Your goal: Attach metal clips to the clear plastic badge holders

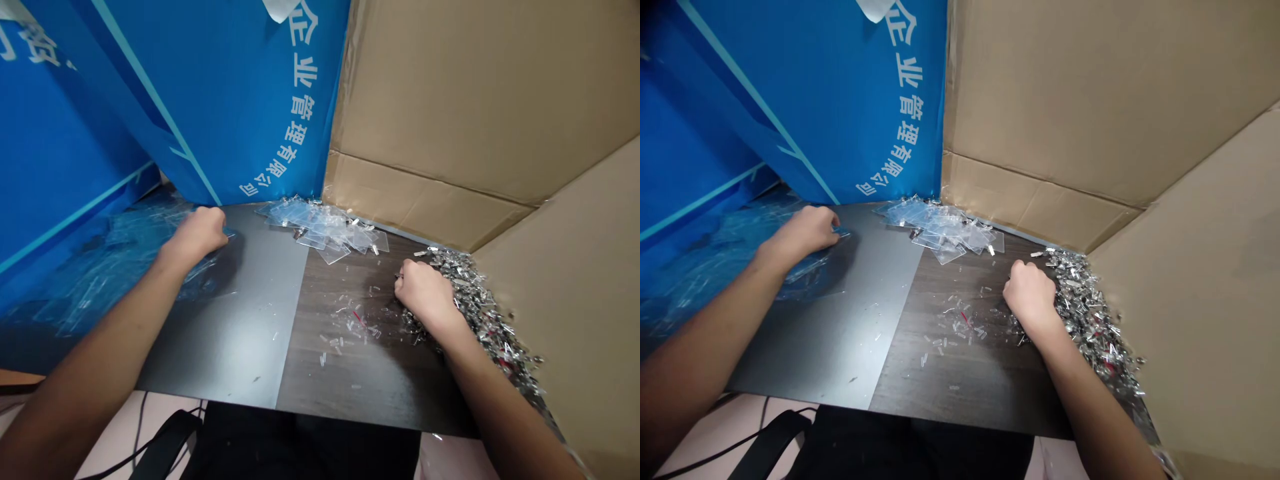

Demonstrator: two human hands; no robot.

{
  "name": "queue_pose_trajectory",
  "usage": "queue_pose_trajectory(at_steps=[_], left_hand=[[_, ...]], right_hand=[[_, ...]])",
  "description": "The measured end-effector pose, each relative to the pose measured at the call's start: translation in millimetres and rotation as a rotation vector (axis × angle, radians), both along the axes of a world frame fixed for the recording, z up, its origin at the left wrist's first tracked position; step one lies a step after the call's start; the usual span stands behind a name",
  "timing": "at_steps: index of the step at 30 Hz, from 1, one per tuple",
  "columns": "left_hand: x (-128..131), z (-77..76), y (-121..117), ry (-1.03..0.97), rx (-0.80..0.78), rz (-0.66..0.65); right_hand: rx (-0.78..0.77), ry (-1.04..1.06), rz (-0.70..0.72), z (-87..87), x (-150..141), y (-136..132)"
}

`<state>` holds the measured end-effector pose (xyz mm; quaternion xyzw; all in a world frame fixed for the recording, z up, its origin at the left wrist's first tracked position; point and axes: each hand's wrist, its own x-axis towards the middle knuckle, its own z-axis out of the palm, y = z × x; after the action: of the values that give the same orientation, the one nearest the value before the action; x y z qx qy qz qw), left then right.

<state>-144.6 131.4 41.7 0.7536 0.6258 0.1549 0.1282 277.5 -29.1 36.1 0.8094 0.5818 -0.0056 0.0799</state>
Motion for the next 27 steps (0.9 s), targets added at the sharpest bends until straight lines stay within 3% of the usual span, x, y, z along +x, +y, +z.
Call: queue_pose_trajectory(at_steps=[3,6,10,12,16,20,24,27], left_hand=[[12.8,11.2,-14.1,0.145,0.005,0.151],[25.7,23.9,-26.5,0.213,0.048,0.212],[42.7,37.9,-40.0,0.204,0.187,0.189],[55.0,40.0,-46.6,0.099,0.213,0.107],[90.7,28.2,-66.9,-0.464,-0.014,-0.245],[126.5,3.2,-99.6,-0.670,-0.205,-0.462],[142.5,-13.1,-123.7,-0.820,-0.308,-0.437],[143.9,-15.7,-129.2,-0.912,-0.330,-0.352]], right_hand=[[0.046,0.010,0.017,0.0,-3.8,-1.8],[0.108,0.037,0.025,0.6,-6.9,-2.9],[0.231,0.122,0.061,-1.8,-7.4,-1.7],[0.299,0.258,0.124,-5.2,-8.0,-0.8],[0.333,0.738,0.298,-15.5,-18.9,-4.0],[0.191,1.220,0.398,-28.4,-39.2,-14.4],[0.084,1.518,0.411,-34.3,-53.3,-24.3],[0.125,1.504,0.464,-31.6,-57.3,-28.6]])
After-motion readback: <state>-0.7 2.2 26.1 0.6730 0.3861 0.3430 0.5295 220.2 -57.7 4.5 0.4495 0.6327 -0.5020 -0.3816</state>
